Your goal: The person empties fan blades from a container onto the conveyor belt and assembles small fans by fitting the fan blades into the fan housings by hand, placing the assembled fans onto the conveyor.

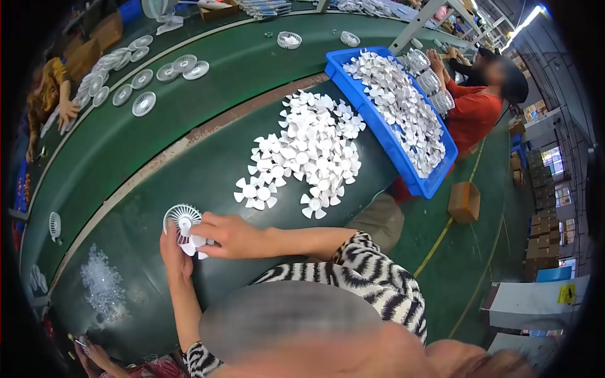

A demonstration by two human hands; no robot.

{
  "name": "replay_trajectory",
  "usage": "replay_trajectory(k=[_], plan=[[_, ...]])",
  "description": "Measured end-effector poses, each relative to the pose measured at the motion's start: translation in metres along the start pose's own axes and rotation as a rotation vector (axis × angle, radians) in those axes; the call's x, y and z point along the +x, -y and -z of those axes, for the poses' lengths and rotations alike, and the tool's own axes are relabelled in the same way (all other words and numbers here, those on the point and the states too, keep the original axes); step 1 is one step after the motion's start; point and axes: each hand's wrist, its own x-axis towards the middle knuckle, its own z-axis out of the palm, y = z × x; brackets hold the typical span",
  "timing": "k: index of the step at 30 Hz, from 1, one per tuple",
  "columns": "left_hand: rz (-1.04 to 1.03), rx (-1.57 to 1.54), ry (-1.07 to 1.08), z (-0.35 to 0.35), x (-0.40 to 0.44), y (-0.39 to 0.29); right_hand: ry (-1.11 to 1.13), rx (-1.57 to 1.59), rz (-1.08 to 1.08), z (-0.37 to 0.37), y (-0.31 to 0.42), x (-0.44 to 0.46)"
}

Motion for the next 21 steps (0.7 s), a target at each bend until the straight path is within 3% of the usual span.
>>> replay_trajectory(k=[2,8,13,16,21], plan=[[0.044,-0.079,0.059,-0.002,-0.002,0.001,-0.067,-0.188,0.049,-0.006,-0.007,0.006],[-0.070,0.053,0.148,-0.002,-0.018,0.006,-0.001,-0.241,0.034,-0.011,-0.017,0.009],[-0.021,0.199,-0.040,-0.013,-0.024,0.013,0.061,-0.299,0.030,-0.020,-0.021,0.015],[-0.220,0.331,0.013,-0.002,-0.011,0.030,0.065,-0.352,0.056,-0.016,-0.017,0.020],[-0.382,0.516,-0.026,-0.003,-0.019,0.007,0.105,-0.376,0.065,-0.022,-0.018,0.025]])
